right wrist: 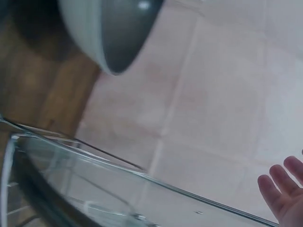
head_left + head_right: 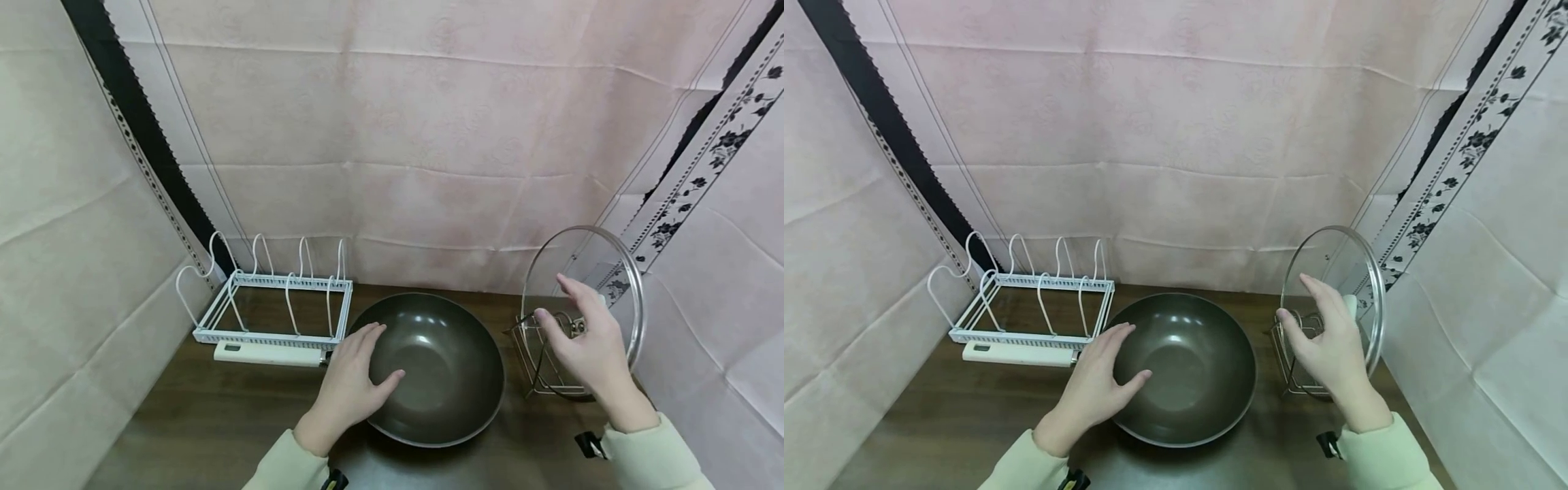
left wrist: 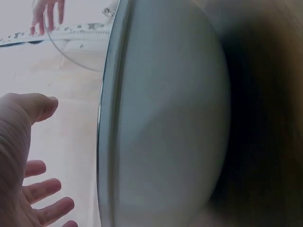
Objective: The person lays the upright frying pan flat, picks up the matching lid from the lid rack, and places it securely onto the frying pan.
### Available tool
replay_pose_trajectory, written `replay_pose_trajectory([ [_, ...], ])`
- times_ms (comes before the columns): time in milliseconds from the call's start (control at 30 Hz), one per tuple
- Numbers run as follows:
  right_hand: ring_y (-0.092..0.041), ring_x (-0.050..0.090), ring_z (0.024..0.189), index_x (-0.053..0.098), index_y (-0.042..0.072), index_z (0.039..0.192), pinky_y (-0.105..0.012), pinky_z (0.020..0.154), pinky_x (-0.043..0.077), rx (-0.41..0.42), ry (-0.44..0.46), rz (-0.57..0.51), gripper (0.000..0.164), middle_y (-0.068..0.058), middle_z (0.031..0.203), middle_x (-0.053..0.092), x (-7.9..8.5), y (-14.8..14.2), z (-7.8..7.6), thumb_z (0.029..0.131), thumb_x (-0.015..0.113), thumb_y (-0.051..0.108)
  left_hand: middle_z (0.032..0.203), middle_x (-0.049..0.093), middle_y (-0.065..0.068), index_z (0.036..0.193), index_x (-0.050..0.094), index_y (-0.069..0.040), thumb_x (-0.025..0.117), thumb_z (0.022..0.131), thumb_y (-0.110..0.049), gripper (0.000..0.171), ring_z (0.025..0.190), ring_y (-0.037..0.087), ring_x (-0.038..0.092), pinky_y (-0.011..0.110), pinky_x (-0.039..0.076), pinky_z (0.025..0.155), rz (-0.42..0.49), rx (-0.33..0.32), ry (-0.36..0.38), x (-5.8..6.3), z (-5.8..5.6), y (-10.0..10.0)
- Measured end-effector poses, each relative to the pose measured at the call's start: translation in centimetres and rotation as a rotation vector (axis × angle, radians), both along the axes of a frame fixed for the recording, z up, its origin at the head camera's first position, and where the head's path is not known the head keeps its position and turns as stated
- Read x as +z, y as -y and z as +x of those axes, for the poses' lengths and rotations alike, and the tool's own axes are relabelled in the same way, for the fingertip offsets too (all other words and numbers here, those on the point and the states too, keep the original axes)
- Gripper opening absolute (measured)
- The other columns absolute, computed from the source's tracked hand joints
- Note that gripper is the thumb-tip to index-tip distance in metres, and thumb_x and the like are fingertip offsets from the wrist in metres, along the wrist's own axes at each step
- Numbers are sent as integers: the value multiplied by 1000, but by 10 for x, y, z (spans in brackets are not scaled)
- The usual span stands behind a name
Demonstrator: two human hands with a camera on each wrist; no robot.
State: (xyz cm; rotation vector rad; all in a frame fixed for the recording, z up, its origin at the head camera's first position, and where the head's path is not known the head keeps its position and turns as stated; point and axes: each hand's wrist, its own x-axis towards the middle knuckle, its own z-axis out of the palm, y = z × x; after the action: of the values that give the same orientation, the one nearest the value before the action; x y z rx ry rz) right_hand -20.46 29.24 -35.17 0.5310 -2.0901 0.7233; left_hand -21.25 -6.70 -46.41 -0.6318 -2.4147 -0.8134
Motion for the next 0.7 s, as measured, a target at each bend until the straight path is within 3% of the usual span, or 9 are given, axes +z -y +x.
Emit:
replay_pose_trajectory([
  [133,-18,54,116,56,-1,131,-21,99,39,58,-39,-82,60,-19,127,58,27,5,10,74,76,0,140,47,8,140,47,-11,71,80,-51,75,128,26,44,51,34,103,0,-14,23,0,2,-10],
  [333,-17,56,113,56,-7,128,-24,98,42,96,-78,-274,50,-16,124,59,62,5,29,80,68,-9,141,46,6,141,46,-12,70,80,-52,77,129,25,43,50,34,103,-29,-18,77,-1,6,-13],
  [433,-19,56,113,56,-10,126,-27,101,40,90,-111,-360,47,-17,124,59,66,-2,31,80,66,-9,141,46,6,141,46,-12,70,81,-53,77,129,24,42,48,33,104,-35,-20,82,-1,7,-13],
  [533,-20,53,116,57,-9,125,-30,104,37,26,-127,-408,45,-18,125,58,63,-15,27,81,65,-5,141,46,6,141,45,-12,70,81,-53,77,129,24,43,48,33,104,-38,-25,80,-3,7,-13],
  [667,-20,51,119,56,-1,131,-26,104,36,-68,-32,-492,44,-11,128,57,60,-36,21,87,63,-1,140,47,7,141,45,-11,70,81,-52,77,129,23,43,49,34,104,-29,-36,76,-4,7,-15],
  [700,-21,51,119,56,0,131,-24,103,36,-45,4,-547,43,-11,128,57,59,-41,20,89,62,-1,140,47,6,141,45,-11,71,80,-51,77,129,23,43,48,34,104,-28,-38,73,-4,7,-16],
])
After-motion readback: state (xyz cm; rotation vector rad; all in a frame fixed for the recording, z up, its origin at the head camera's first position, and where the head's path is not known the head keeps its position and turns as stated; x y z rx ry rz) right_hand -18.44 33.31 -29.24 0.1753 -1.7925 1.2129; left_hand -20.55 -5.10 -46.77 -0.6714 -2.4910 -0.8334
